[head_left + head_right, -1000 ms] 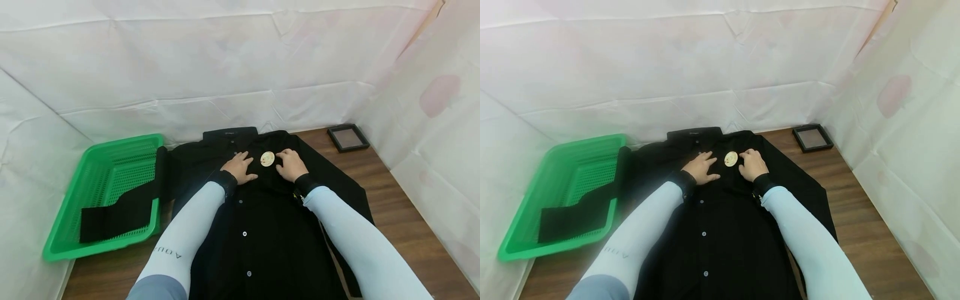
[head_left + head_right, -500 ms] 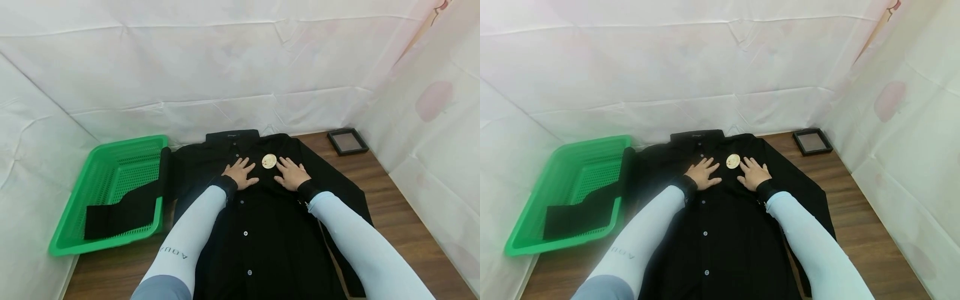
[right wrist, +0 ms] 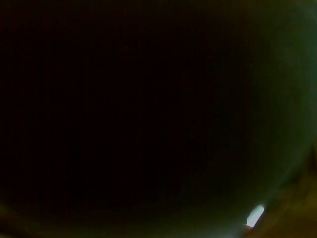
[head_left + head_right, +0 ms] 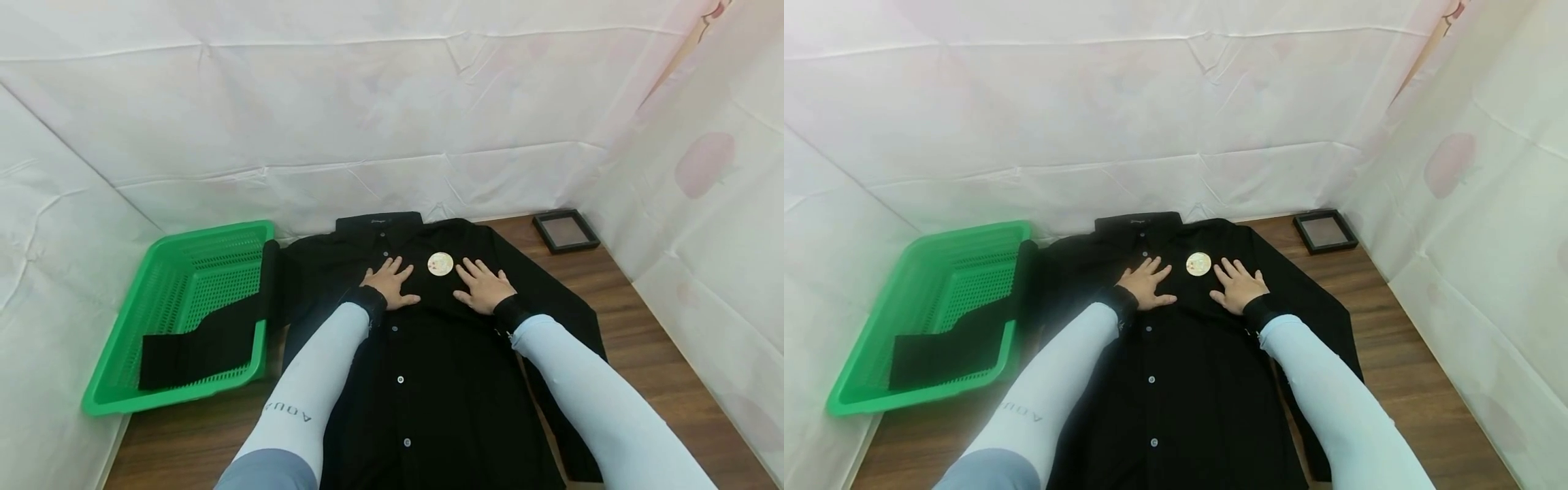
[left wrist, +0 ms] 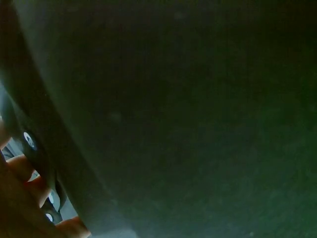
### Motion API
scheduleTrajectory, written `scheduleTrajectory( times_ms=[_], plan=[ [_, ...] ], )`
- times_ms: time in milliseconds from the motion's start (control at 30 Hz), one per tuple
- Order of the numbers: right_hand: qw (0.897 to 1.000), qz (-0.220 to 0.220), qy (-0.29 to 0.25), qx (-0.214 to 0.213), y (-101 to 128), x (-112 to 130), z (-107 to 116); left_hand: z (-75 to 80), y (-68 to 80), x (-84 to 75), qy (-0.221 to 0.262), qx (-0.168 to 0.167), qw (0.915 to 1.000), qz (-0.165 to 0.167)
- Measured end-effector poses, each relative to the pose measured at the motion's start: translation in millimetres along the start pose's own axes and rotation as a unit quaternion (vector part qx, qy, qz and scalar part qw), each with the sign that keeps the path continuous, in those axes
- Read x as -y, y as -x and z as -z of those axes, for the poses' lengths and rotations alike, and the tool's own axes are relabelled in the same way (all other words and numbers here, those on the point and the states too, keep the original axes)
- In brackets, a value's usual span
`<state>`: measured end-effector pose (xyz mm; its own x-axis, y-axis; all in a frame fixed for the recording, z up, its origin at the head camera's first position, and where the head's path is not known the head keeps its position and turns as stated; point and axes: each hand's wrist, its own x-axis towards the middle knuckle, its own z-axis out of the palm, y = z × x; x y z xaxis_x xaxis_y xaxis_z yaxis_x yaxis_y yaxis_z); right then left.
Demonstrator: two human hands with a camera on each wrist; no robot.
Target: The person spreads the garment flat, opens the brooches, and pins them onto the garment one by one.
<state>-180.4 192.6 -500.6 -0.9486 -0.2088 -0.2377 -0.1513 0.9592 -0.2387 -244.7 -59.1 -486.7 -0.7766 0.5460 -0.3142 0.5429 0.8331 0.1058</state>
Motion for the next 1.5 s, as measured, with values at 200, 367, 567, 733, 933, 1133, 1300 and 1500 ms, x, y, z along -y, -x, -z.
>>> scheduleTrajectory(
  times_ms=[200, 367, 567, 733, 933, 1133, 1300, 1500],
  plan=[
    [1.000, -0.005, 0.013, 0.012, 0.8, -2.2, -1.2, 0.7, -2.5, 1.4, 0.008, 0.012, 0.9998, 0.017],
    [1.000, -0.010, 0.012, 0.020, -1.5, -3.0, 0.3, 1.9, -2.1, 7.1, 0.017, 0.010, 0.9995, 0.027],
    [0.999, -0.004, 0.012, 0.029, -5.4, -5.3, 0.6, -3.4, -2.7, 16.4, 0.026, 0.007, 0.9992, 0.030],
    [1.000, -0.001, -0.001, 0.028, -9.9, -6.3, -4.5, -7.8, 0.2, 19.8, 0.040, -0.001, 0.9988, 0.029],
    [0.999, 0.005, -0.015, 0.029, -14.0, -6.4, -8.1, -9.0, 6.9, 20.8, 0.046, -0.007, 0.9985, 0.030],
    [0.999, 0.017, -0.030, 0.015, -23.3, -7.0, -1.0, -3.3, 12.3, 25.9, 0.060, -0.024, 0.9974, 0.033],
    [0.998, 0.031, -0.046, 0.000, -28.7, -5.5, 12.2, 7.4, 16.9, 29.7, 0.042, -0.049, 0.9977, 0.023],
    [0.996, 0.071, -0.040, -0.027, -27.8, -3.9, 34.7, 32.2, 34.2, 21.3, 0.007, -0.080, 0.9964, -0.026]
  ],
)
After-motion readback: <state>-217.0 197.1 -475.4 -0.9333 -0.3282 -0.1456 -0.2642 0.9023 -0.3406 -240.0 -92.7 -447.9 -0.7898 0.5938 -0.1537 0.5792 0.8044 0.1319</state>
